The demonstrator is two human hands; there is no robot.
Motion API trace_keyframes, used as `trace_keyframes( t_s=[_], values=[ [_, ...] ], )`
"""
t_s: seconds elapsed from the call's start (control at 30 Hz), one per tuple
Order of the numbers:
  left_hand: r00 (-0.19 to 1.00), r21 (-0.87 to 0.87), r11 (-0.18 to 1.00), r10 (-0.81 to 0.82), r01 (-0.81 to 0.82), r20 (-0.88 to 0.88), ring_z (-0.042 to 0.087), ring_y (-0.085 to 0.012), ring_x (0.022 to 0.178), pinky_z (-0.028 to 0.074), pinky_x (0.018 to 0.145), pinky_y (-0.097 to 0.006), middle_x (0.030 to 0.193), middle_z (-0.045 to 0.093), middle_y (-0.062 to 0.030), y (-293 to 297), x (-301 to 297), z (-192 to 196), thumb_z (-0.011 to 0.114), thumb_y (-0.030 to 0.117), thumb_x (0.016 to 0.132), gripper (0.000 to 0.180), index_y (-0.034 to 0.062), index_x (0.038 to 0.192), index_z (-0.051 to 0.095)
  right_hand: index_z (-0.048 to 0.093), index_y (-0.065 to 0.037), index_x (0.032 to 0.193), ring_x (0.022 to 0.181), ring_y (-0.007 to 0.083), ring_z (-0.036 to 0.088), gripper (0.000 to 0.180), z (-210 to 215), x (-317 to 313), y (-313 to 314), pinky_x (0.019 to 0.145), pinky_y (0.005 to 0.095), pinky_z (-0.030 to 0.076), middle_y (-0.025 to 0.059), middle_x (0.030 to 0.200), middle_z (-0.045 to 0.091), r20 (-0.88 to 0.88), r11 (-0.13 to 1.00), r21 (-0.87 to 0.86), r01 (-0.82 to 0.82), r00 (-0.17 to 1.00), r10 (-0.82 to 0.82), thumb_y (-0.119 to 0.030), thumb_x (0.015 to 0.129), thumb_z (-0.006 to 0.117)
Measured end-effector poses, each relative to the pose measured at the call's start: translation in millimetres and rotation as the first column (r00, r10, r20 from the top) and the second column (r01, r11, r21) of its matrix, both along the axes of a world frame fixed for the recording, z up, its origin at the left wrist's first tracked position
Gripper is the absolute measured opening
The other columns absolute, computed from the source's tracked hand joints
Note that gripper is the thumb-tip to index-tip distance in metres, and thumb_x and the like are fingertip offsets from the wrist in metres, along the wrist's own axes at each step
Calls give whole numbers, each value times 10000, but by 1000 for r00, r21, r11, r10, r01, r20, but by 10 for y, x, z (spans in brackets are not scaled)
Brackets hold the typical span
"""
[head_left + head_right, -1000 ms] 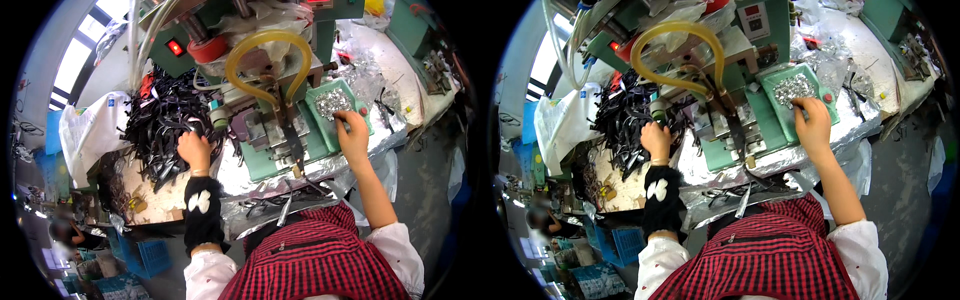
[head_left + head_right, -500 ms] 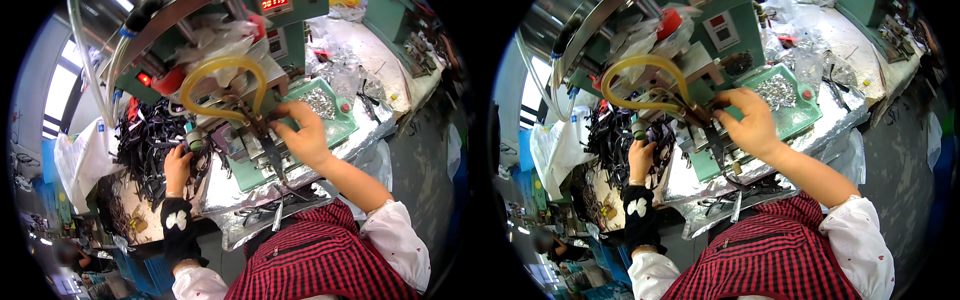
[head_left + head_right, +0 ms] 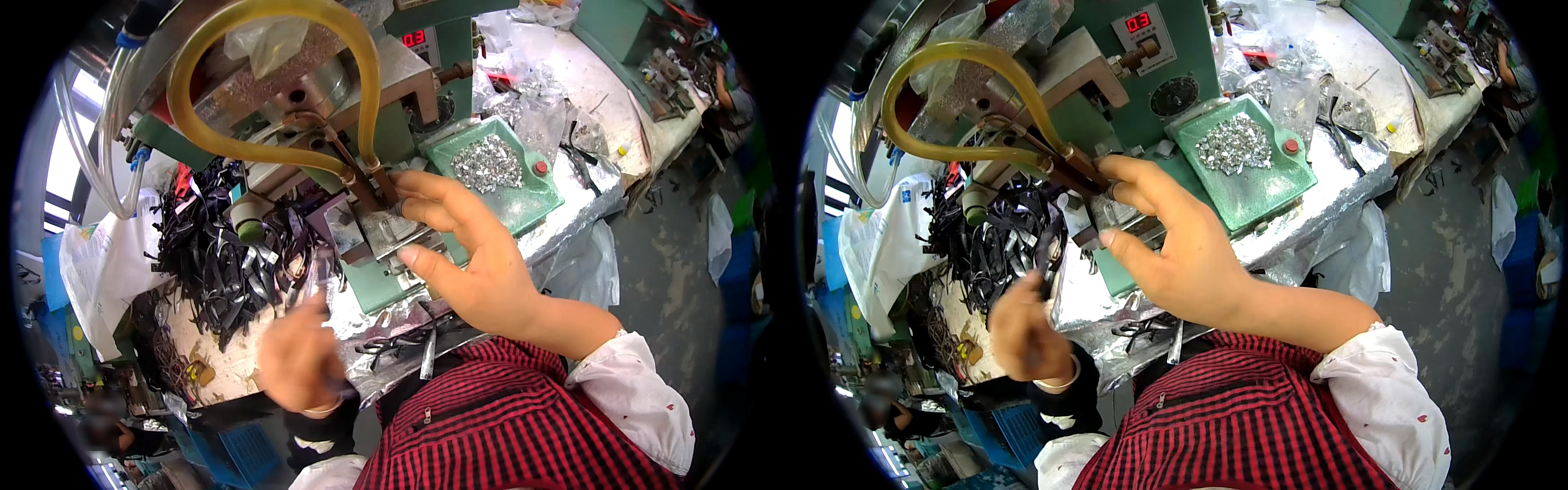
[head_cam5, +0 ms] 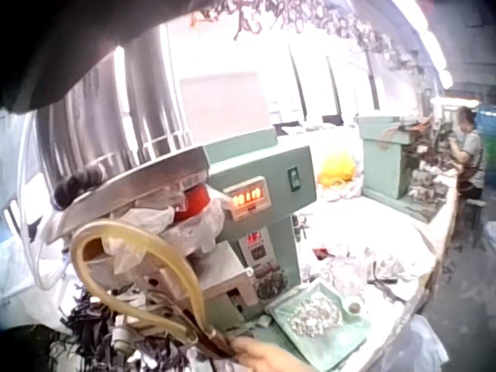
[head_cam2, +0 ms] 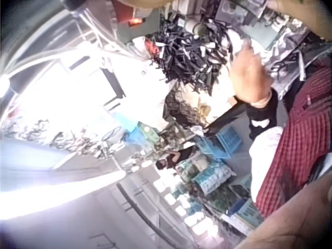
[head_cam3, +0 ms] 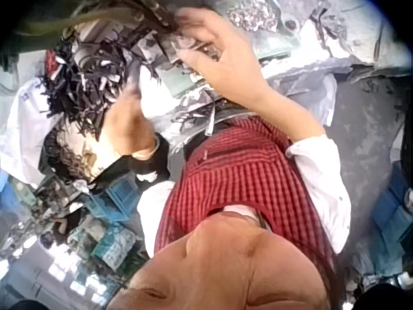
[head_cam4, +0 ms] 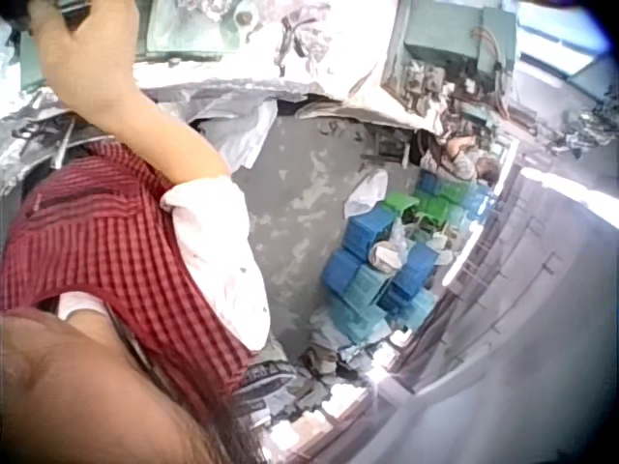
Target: The person repeatedly picks small metal pins from a green tray and inserts them into black plastic strips using a press machine. The assembled pieces are placed on the work surface. The process is continuous and repetitive throughout the clip.
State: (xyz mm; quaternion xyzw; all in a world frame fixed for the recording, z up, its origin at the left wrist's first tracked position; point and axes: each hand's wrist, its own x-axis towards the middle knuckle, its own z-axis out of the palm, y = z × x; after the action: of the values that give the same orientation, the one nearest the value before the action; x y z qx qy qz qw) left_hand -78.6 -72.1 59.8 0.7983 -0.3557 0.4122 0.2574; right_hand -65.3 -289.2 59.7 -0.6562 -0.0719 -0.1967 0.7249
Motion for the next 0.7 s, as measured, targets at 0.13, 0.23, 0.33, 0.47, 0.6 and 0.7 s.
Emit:
trace_keyframes(
  t_s=[0.13, 0.23, 0.33, 0.47, 0.6, 0.7],
  values=[
    [975, 207, 958, -214, 199, 52, 610, -163, 622, 478, 542, -257, 1107, 735, -174, -548, 162, -107, 849, 100, 777, 255, 27, 985, 719, 673, -10, 1178, 1077, 304, 687, 277, -402, 264, -451, 934, 394, 521, 162, 1108, 727, 72, 847, -504, 169, 985, -154, -49, 911, 609],
    [964, 193, 962, -221, 192, 145, 550, -107, 549, 394, 470, -228, 1034, 751, -151, -602, 290, -293, 846, 119, 780, 211, 61, 932, 711, 712, -19, 1124, 1043, 346, 693, 259, -860, 237, -884, 913, 380, 533, 194, 1110, 720, -138, 683, -728, 54, 965, -222, -22, 891, 599],
    [956, 189, 956, -253, 223, 149, 529, -97, 527, 353, 447, -223, 1022, 753, -151, -627, 333, -330, 849, 121, 769, 202, 73, 904, 706, 720, -40, 1082, 932, 365, 701, 213, -1043, 159, -1084, 819, 428, 548, 182, 973, 730, 78, 647, -732, 211, 971, -227, -55, 910, 595],
    [968, 201, 955, -238, 218, 78, 580, -174, 532, 394, 451, -279, 1023, 752, -163, -593, 259, -289, 854, 56, 735, 297, 59, 994, 710, 715, -50, 1062, 975, 317, 695, 190, -901, 446, -1256, 870, 388, 537, 128, 1041, 734, 38, 837, -340, 428, 896, -443, -35, 907, 606],
    [967, 194, 953, -247, 231, 64, 573, -172, 523, 386, 446, -278, 1021, 751, -169, -609, 278, -308, 850, 48, 738, 290, 56, 993, 711, 706, -70, 933, 942, 298, 661, 135, -1003, 250, -1301, 885, 387, 511, 96, 946, 687, 70, 641, -697, 321, 920, -385, -47, 800, 705],
    [967, 164, 956, -252, 243, 38, 586, -174, 532, 408, 450, -280, 1019, 753, -181, -606, 274, -309, 855, 45, 722, 303, 38, 990, 715, 704, -93, 900, 942, 301, 618, 131, -984, 205, -1117, 861, 400, 495, 81, 913, 627, 82, 476, -824, 307, 896, -436, -67, 776, 737]
  ],
)
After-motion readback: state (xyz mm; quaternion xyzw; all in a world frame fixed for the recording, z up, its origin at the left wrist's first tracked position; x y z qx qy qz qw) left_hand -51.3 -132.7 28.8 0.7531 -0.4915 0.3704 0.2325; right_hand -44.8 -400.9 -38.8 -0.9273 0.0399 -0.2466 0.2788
